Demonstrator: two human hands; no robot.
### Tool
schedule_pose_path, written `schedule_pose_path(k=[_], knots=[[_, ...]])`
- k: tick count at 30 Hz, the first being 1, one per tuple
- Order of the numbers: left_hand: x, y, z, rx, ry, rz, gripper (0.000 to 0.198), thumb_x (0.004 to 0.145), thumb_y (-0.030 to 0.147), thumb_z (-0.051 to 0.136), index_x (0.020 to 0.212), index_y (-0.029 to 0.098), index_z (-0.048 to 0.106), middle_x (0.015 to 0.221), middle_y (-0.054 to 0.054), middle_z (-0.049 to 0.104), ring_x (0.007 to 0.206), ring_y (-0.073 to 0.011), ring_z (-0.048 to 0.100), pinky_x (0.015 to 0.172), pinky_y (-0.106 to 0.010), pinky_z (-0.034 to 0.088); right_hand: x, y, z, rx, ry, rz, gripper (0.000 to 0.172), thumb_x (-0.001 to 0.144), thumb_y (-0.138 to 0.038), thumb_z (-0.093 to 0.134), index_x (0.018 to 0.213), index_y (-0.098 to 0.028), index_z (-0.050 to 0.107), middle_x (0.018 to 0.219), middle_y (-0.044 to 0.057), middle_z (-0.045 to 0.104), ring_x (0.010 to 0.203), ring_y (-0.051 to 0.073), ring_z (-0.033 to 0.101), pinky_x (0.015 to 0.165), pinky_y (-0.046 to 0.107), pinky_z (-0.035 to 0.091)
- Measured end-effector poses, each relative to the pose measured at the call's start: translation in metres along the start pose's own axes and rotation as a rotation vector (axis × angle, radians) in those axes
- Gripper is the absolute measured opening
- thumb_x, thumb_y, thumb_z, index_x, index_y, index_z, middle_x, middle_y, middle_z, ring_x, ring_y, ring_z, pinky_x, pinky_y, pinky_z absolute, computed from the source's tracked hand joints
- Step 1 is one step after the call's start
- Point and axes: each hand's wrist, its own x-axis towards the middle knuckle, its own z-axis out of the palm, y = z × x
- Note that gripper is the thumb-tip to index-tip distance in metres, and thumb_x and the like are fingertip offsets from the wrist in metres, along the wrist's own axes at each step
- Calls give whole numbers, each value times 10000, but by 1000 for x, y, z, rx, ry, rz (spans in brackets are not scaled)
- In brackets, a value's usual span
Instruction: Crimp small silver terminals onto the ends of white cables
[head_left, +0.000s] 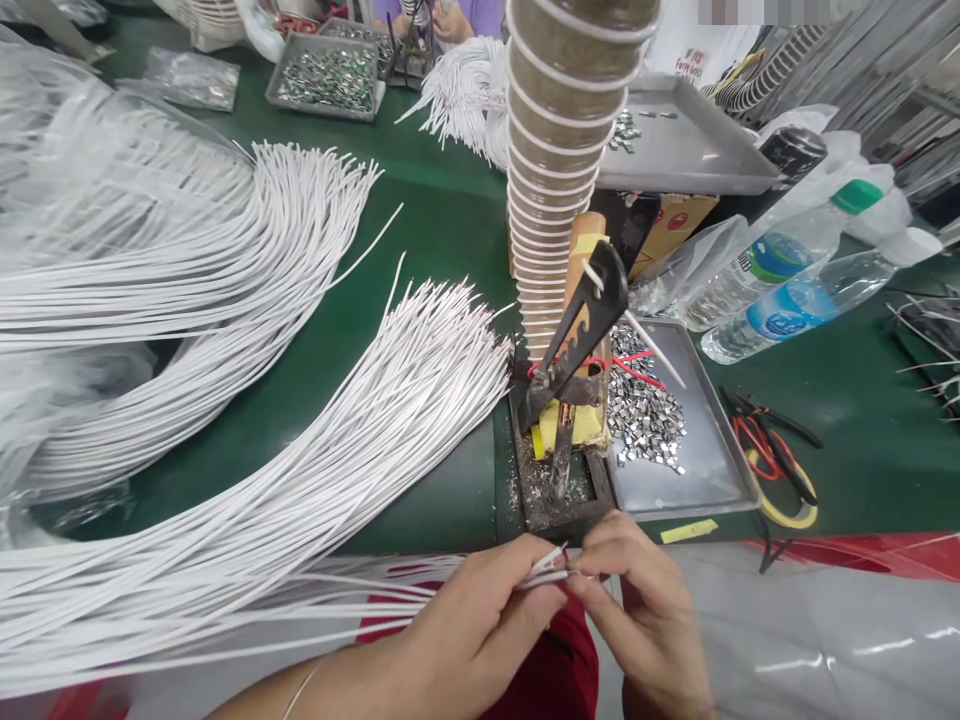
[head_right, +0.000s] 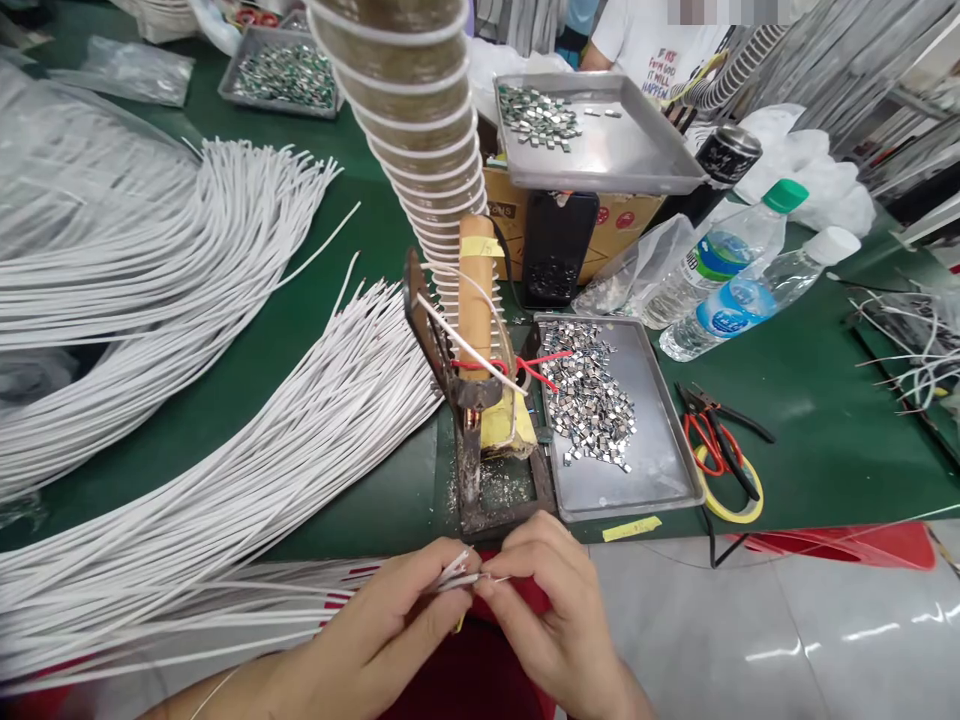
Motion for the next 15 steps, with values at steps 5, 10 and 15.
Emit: schedule_pose_path(k=[5,10,15], knots=[[2,0,-2,19,-34,35,280,1077,232,400,851,183,559,828,30,598,773,-114,533,747,-216,384,0,1,10,119,38,-61,143,944,-101,601,1018,-205,665,801,6,618,752,133,548,674,288,477],[5,-1,-3,15,-35,-23,297,1058,255,453,782,180,530,711,58,559,668,-98,507,649,-214,354,-3,1,20,-45,147,-215,264,938,-56,540,1142,-184,649,850,28,620,757,145,539,724,345,497],[7,-2,-3,-61,-4,-74,372,1087,302,388,802,172,589,781,27,630,749,-112,576,750,-216,404,4,11,-16,-434,129,-76,229,962,-178,629,1181,-230,672,943,37,555,874,156,540,737,298,488]])
